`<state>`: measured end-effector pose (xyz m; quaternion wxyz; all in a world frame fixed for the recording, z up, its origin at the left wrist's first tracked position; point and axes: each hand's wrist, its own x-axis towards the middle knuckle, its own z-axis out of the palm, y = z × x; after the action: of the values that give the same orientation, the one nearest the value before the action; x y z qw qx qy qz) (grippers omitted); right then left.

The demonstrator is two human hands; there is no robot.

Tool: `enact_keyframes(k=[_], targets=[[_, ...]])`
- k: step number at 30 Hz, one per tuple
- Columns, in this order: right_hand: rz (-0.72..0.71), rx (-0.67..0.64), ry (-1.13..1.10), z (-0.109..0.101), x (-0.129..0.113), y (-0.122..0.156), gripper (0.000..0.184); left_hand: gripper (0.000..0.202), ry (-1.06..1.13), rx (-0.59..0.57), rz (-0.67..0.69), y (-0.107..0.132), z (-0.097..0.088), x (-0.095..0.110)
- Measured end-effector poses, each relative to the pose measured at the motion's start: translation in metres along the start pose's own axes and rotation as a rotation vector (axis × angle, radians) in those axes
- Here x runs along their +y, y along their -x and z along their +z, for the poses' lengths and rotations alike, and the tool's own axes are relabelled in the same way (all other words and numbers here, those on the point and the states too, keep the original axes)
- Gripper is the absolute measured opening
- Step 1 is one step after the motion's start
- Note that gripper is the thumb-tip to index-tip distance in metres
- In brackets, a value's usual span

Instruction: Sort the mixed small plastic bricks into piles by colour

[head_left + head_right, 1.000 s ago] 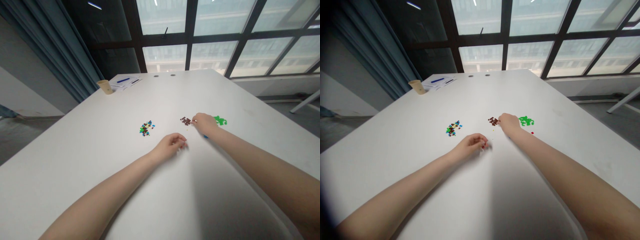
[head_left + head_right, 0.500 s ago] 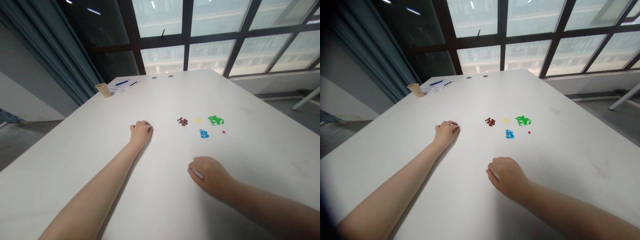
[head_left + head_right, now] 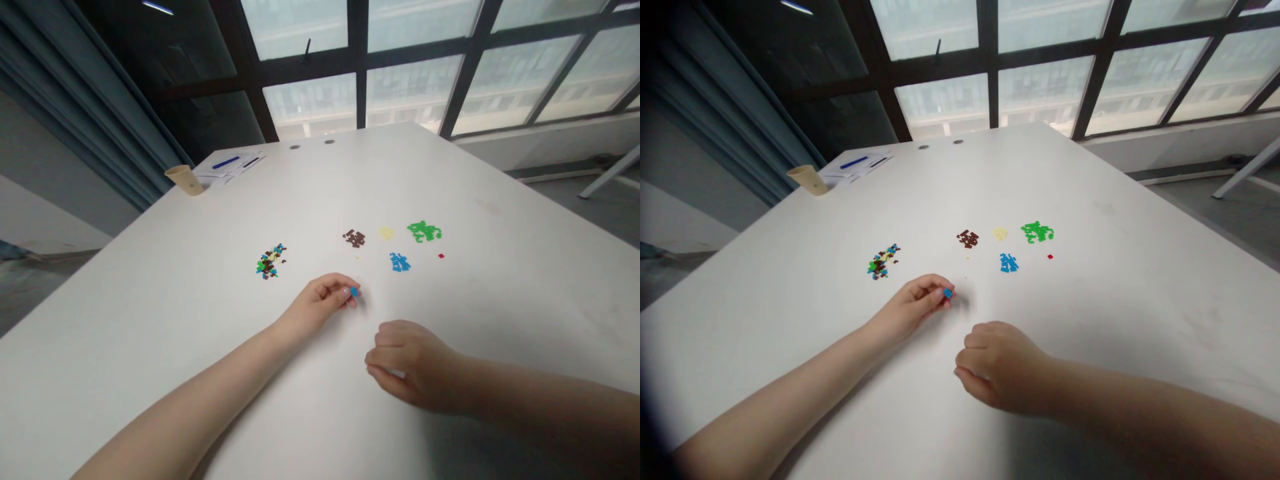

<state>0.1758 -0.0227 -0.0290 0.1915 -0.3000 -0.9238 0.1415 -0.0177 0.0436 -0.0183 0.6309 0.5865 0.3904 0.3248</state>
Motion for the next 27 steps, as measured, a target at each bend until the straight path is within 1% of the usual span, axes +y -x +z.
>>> enact_keyframes(k=[2, 4, 9, 12, 13, 14, 18, 19, 21, 24, 27], targets=[[-0.022, -0.006, -0.008, 0.000, 0.000, 0.000, 0.018, 0.017, 0.198, -0.067, -0.062, 0.006, 0.011, -0.002], [-0.042, -0.016, -0.014, 0.000, -0.001, 0.000, 0.018, 0.013, 0.307, -0.102, -0.085, 0.009, 0.016, -0.002], [-0.067, -0.036, -0.013, 0.000, -0.002, 0.000, 0.019, 0.013, 0.429, -0.123, -0.116, 0.010, 0.016, 0.001], [-0.055, -0.009, -0.014, 0.001, -0.002, 0.000, 0.019, 0.015, 0.446, -0.130, -0.124, 0.010, 0.018, 0.002], [-0.042, 0.029, -0.018, 0.000, -0.002, 0.000, 0.018, 0.015, 0.449, -0.134, -0.124, 0.010, 0.019, 0.002], [-0.021, 0.097, -0.026, -0.001, -0.001, -0.001, 0.017, 0.016, 0.450, -0.138, -0.123, 0.010, 0.019, 0.002], [0.082, 0.536, -0.066, -0.012, 0.002, -0.002, 0.005, 0.014, 0.428, -0.134, -0.114, 0.010, 0.019, -0.001], [0.096, 0.612, -0.068, -0.015, 0.003, -0.003, 0.002, 0.013, 0.419, -0.135, -0.109, 0.010, 0.019, -0.002], [0.104, 0.673, -0.060, -0.019, 0.006, -0.004, 0.008, 0.012, 0.403, -0.154, -0.099, 0.010, 0.019, -0.003], [0.111, 0.669, -0.046, -0.017, 0.008, -0.006, 0.014, 0.009, 0.367, -0.209, -0.105, 0.011, 0.020, -0.002], [0.123, 0.656, -0.034, -0.013, 0.007, -0.006, 0.013, 0.008, 0.324, -0.227, -0.132, 0.013, 0.022, 0.001]])
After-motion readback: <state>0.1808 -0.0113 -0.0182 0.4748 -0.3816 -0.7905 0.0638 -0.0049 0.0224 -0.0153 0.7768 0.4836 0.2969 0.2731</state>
